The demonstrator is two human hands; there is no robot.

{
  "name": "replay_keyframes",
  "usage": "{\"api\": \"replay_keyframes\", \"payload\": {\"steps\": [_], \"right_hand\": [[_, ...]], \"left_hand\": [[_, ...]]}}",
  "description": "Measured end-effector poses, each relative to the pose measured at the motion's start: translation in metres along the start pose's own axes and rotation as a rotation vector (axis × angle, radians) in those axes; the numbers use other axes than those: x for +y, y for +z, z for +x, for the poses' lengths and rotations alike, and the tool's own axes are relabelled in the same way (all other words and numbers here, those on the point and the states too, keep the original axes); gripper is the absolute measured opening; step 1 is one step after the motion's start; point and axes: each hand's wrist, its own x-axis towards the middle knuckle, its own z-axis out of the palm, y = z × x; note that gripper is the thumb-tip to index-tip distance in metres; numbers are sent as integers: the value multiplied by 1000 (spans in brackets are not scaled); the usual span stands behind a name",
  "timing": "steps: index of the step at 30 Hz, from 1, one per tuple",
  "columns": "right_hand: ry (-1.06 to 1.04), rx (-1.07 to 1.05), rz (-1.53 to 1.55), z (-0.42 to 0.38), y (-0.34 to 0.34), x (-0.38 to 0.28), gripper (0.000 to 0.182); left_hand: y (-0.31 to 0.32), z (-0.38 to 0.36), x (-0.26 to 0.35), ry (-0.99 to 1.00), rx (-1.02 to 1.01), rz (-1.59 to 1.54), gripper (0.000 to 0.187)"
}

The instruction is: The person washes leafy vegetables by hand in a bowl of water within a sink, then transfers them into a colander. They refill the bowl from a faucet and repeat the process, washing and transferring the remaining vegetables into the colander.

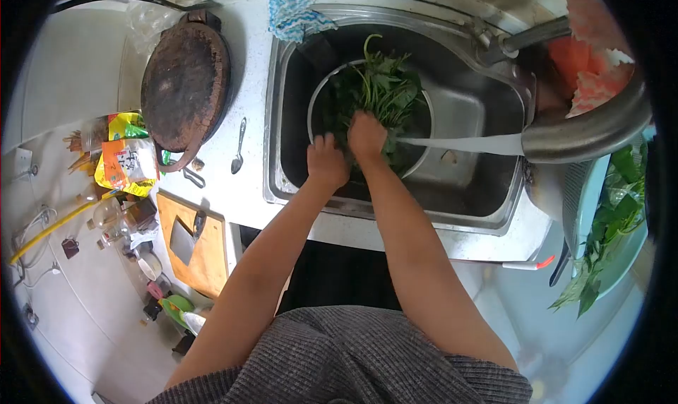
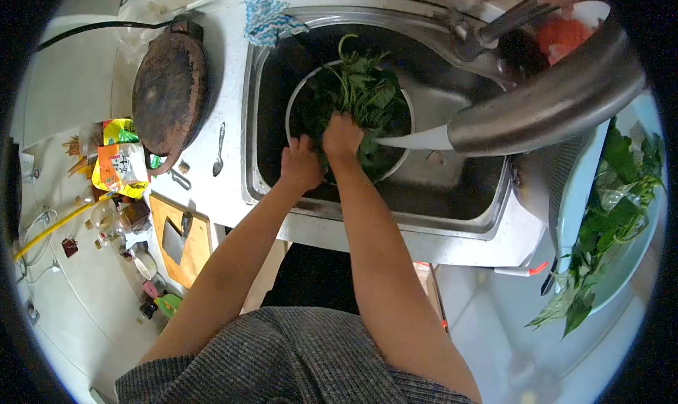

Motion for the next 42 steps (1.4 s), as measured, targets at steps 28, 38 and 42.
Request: {"api": "replay_keyframes", "payload": {"steps": [28, 38, 42], "right_hand": [[-361, 471, 674, -84, -115, -27, 16], [-94, 252, 861, -77, -112, -20, 18], [-98, 274, 822, -81, -116, -24, 20]], "left_hand": [[3, 15, -22, -67, 252, -674, 72], [-90, -6, -28, 54, 239, -411, 66], [-92, -1, -14, 301, 153, -521, 55]]}}
